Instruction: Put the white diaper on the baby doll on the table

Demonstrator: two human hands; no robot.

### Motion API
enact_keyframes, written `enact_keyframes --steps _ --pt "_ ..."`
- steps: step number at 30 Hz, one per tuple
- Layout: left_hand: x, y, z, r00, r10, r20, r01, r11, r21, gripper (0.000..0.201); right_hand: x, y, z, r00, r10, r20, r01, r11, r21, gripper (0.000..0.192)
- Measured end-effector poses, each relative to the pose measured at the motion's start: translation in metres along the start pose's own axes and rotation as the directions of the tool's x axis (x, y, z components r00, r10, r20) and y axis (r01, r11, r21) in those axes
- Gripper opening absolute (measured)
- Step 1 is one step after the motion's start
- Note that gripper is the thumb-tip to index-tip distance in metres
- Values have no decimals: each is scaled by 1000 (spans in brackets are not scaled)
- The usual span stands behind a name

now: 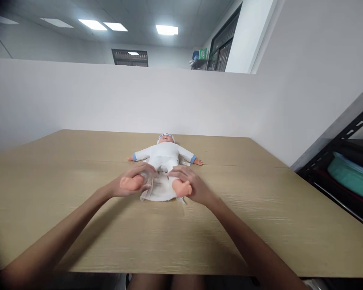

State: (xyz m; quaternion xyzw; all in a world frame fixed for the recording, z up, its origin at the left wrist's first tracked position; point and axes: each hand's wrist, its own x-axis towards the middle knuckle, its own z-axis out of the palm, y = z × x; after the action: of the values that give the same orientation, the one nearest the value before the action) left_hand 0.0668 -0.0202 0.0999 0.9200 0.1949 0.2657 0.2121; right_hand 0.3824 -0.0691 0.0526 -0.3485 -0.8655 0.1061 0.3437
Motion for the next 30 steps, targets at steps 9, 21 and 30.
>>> enact_keyframes --steps 9,21,30 --pt "-64 -66 19 970 132 205 -154 983 95 75 -47 57 24 980 -179 88 196 951 -238 49" --pt "-64 -63 22 972 59 229 -69 997 37 61 -45 66 17 979 -174 109 190 969 -159 41" --pt "-60 -41 20 956 -199 215 217 974 -60 53 -49 63 -3 989 -49 140 39 997 72 39"
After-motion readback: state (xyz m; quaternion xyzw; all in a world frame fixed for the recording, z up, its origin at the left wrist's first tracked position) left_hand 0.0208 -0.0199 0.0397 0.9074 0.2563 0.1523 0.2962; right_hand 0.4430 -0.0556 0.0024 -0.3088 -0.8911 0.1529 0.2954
